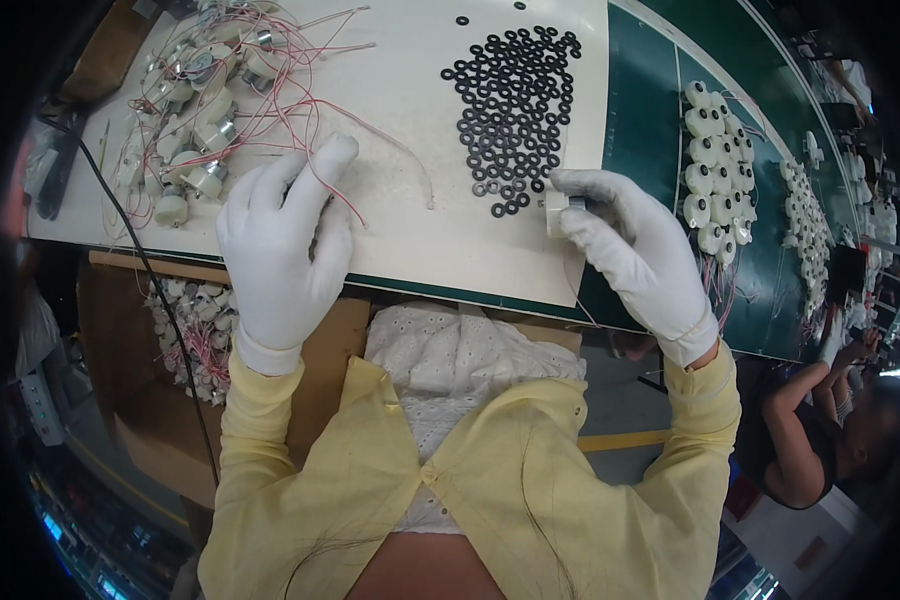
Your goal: The person assembles small white cylindrical components with wires by inserting black circular washers into their ends. The person picks up a component, places a washer into the open end, and sets the finished unit aside on the table. The process is repeated continuously throughout the clip.
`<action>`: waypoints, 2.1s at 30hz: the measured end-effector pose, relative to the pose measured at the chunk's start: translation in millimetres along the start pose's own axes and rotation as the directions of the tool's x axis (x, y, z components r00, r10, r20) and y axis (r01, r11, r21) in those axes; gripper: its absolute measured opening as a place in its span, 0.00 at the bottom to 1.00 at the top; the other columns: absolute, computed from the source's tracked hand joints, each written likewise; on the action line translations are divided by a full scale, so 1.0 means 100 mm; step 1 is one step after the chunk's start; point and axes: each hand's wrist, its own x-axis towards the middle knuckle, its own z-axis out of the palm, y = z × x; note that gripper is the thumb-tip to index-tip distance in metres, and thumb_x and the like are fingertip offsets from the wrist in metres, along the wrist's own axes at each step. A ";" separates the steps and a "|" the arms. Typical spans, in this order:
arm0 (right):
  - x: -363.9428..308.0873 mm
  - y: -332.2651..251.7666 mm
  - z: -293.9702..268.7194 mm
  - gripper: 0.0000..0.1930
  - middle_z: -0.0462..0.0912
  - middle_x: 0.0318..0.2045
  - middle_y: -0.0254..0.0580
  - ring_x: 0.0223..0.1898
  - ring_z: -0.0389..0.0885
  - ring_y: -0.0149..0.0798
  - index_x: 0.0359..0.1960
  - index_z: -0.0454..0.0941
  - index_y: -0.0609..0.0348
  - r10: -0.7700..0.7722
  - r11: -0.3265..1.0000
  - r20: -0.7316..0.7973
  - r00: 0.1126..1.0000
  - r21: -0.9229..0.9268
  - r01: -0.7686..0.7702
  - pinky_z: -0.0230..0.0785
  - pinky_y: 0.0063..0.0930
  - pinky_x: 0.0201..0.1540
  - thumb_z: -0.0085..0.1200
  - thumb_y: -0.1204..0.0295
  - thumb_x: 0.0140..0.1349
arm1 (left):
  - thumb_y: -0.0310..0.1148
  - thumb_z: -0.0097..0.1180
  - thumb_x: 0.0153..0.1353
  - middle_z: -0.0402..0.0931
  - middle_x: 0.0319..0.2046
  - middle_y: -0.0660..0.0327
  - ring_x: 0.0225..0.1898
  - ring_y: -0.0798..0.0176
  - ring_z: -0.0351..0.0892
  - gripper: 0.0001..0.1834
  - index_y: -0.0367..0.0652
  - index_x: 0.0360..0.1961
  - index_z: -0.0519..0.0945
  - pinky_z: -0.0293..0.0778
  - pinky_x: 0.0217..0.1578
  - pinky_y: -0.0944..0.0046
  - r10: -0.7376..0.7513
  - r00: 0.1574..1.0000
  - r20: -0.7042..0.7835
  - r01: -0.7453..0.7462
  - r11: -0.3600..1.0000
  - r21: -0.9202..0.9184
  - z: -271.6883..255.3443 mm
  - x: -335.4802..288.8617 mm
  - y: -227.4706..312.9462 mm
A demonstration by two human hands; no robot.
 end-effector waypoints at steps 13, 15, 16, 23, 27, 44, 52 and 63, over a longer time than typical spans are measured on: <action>0.06 -0.05 0.17 0.17 0.85 0.29 0.31 0.28 0.81 0.41 0.50 0.82 0.52 -0.470 0.367 0.198 0.860 -0.842 0.394 0.66 0.37 0.35 0.70 0.62 0.64 | 0.23 0.64 0.53 0.82 0.45 0.54 0.47 0.47 0.79 0.30 0.52 0.60 0.86 0.75 0.48 0.49 -0.005 1.000 0.003 0.005 1.000 0.004 -0.01 0.00 0.00; 0.00 -0.12 0.15 0.16 0.84 0.29 0.31 0.28 0.81 0.40 0.49 0.81 0.51 -0.432 0.339 0.228 0.872 -0.855 0.392 0.66 0.37 0.36 0.70 0.62 0.64 | 0.23 0.64 0.52 0.81 0.45 0.54 0.47 0.47 0.79 0.30 0.52 0.60 0.86 0.75 0.48 0.49 -0.005 1.000 0.002 0.005 1.000 -0.006 -0.01 0.00 -0.01; -0.05 -0.15 0.12 0.15 0.84 0.28 0.31 0.28 0.81 0.40 0.48 0.81 0.51 -0.423 0.307 0.253 0.870 -0.863 0.401 0.66 0.37 0.36 0.69 0.61 0.64 | 0.23 0.64 0.52 0.81 0.45 0.54 0.47 0.47 0.79 0.30 0.52 0.60 0.86 0.75 0.48 0.49 -0.009 1.000 0.008 0.009 1.000 -0.009 -0.01 0.00 -0.01; -0.19 -0.16 0.11 0.16 0.85 0.29 0.31 0.29 0.82 0.42 0.50 0.81 0.53 -0.298 0.201 0.284 0.911 -0.915 0.351 0.69 0.37 0.38 0.70 0.66 0.62 | 0.23 0.62 0.53 0.81 0.46 0.54 0.46 0.47 0.79 0.30 0.51 0.61 0.85 0.75 0.49 0.49 0.000 1.000 0.010 0.000 1.000 -0.012 0.01 -0.01 -0.02; -0.16 -0.12 0.13 0.15 0.84 0.28 0.32 0.27 0.82 0.42 0.49 0.81 0.53 -0.312 0.249 0.257 0.915 -0.907 0.340 0.69 0.37 0.36 0.68 0.65 0.64 | 0.24 0.63 0.50 0.81 0.39 0.58 0.36 0.50 0.79 0.28 0.51 0.56 0.88 0.75 0.35 0.52 0.125 0.979 -0.160 -0.127 0.992 -0.001 0.09 0.02 -0.08; -0.14 0.29 -0.24 0.09 0.87 0.29 0.47 0.31 0.87 0.51 0.48 0.83 0.52 -0.420 0.422 -0.125 0.899 -0.904 0.071 0.79 0.43 0.34 0.56 0.64 0.74 | 0.23 0.63 0.55 0.83 0.42 0.55 0.39 0.48 0.79 0.28 0.50 0.59 0.85 0.74 0.41 0.50 0.132 0.985 -0.113 -0.130 0.991 0.022 0.09 0.01 -0.08; -0.30 -0.16 -0.10 0.25 0.87 0.26 0.45 0.30 0.89 0.49 0.53 0.84 0.57 -0.127 0.685 -0.311 0.942 -0.714 -0.143 0.78 0.39 0.34 0.64 0.49 0.66 | 0.22 0.61 0.60 0.82 0.48 0.50 0.47 0.45 0.78 0.28 0.46 0.64 0.83 0.72 0.53 0.49 0.070 0.997 -0.018 -0.070 0.998 -0.004 0.04 -0.04 -0.06; -0.88 -0.08 -0.84 0.18 0.83 0.36 0.43 0.34 0.85 0.44 0.54 0.87 0.51 -0.303 0.649 -0.350 0.886 -0.757 -0.077 0.78 0.34 0.40 0.65 0.74 0.61 | 0.34 0.65 0.68 0.80 0.41 0.59 0.43 0.54 0.72 0.26 0.43 0.67 0.81 0.67 0.52 0.53 -0.022 0.999 -0.039 0.029 0.980 0.194 -0.04 -0.08 -0.03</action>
